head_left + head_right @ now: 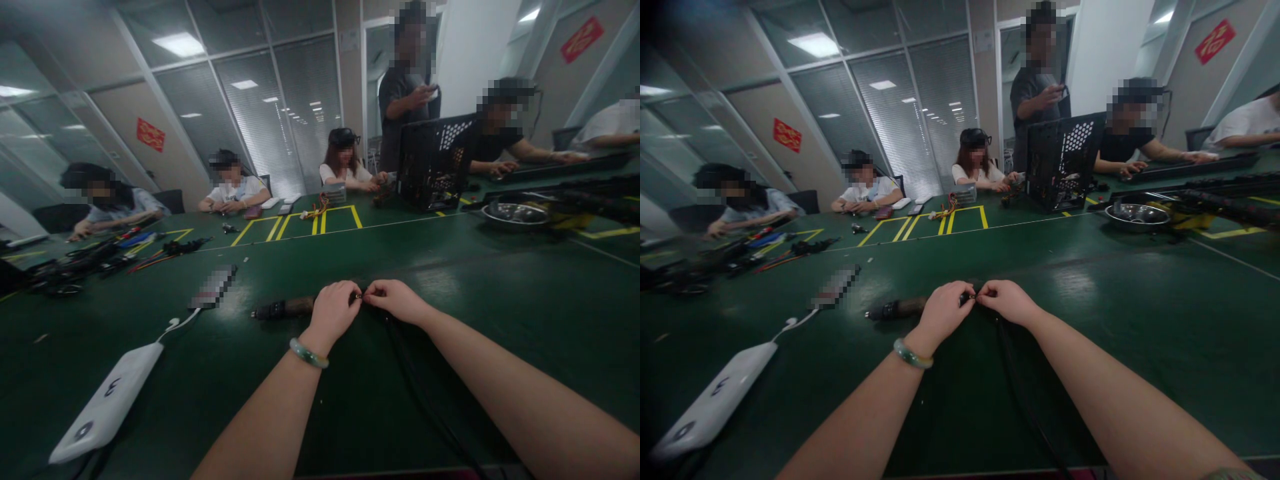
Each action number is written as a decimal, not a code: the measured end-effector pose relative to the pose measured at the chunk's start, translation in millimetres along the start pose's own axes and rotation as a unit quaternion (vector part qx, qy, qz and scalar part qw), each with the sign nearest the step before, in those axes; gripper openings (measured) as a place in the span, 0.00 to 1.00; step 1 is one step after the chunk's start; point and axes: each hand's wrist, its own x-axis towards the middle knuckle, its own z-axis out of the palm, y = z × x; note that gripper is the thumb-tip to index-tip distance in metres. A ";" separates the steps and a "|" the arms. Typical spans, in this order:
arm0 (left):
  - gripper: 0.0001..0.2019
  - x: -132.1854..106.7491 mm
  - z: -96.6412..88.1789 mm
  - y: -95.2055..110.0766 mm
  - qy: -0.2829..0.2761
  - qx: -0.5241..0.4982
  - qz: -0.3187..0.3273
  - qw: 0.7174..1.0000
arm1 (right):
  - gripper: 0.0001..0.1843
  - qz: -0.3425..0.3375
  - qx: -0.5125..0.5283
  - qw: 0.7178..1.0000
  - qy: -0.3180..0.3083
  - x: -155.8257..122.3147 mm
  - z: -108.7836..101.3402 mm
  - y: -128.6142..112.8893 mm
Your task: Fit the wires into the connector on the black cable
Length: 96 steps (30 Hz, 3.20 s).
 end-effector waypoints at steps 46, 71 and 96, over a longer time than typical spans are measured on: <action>0.05 -0.4 -5.4 5.0 -0.014 0.001 -0.017 1.000 | 0.12 0.011 -0.036 0.999 0.006 -0.1 1.4 -2.9; 0.03 0.2 -3.6 2.8 -0.007 -0.002 -0.009 1.000 | 0.10 -0.005 -0.010 1.000 0.003 -0.5 1.1 0.3; 0.05 0.3 -2.7 3.4 -0.010 0.009 0.005 1.000 | 0.09 -0.012 -0.033 0.999 0.010 1.8 3.1 2.3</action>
